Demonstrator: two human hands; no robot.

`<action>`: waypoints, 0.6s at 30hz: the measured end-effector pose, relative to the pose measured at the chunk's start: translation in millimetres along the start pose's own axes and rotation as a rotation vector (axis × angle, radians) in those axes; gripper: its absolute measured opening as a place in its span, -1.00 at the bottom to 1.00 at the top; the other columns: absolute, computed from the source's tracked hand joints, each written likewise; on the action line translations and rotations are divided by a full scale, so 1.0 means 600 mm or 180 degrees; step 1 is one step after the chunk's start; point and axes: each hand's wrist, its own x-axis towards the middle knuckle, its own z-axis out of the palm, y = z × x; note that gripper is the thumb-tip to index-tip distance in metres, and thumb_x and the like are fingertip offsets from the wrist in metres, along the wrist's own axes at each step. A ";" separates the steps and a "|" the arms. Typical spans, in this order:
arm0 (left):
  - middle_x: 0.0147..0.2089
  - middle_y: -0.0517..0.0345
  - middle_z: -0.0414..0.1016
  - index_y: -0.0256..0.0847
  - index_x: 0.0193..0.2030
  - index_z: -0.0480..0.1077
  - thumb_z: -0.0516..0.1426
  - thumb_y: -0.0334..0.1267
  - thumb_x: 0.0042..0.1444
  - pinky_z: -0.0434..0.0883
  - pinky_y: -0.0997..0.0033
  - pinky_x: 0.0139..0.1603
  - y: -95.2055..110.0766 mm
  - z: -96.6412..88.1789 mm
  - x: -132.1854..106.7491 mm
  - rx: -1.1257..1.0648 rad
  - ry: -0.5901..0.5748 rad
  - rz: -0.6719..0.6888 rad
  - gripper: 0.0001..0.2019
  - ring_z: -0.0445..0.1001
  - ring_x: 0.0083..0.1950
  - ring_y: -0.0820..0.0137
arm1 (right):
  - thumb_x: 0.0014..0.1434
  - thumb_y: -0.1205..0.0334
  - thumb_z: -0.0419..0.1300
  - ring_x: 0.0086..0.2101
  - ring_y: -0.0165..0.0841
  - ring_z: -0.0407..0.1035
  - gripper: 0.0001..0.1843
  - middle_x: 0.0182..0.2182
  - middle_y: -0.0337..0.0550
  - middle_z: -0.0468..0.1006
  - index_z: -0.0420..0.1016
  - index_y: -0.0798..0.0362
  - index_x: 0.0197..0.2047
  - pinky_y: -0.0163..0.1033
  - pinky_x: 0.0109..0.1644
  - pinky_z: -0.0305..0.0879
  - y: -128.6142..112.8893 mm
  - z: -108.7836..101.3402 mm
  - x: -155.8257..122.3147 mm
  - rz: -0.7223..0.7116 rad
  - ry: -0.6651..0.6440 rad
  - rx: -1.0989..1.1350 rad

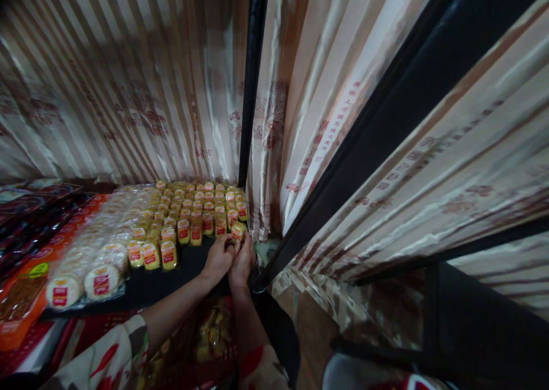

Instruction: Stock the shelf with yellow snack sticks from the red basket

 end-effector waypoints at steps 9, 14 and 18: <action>0.02 -0.08 0.49 -0.36 0.01 0.39 0.05 -0.40 0.09 0.30 0.45 0.12 0.006 -0.006 0.008 -0.0014 -0.0085 -0.0123 -0.67 0.43 0.05 0.36 | 0.14 0.12 -0.14 -0.04 -0.16 0.35 -0.43 -0.01 0.20 0.45 0.25 0.23 0.14 -0.08 0.02 0.25 -0.005 0.005 0.003 0.0055 -0.0031 -0.0113; 0.00 -0.08 0.50 -0.36 0.03 0.37 0.01 -0.52 0.06 0.34 0.49 0.07 0.001 -0.007 0.014 -0.0211 -0.0136 -0.0259 -0.62 0.48 -0.01 0.41 | 0.16 0.18 -0.16 -0.04 -0.19 0.35 -0.44 0.02 0.17 0.43 0.21 0.21 0.19 -0.10 0.02 0.24 -0.007 0.007 0.001 0.0092 -0.0010 -0.0206; -0.01 -0.06 0.52 -0.32 0.01 0.39 0.04 -0.50 0.05 0.34 0.45 0.08 -0.002 -0.005 0.019 -0.0183 -0.0215 -0.0171 -0.64 0.48 0.00 0.40 | 0.14 0.21 -0.13 -0.05 -0.21 0.36 -0.43 0.00 0.14 0.46 0.20 0.20 0.21 -0.12 0.03 0.23 -0.005 0.006 0.002 0.0094 0.0007 -0.0193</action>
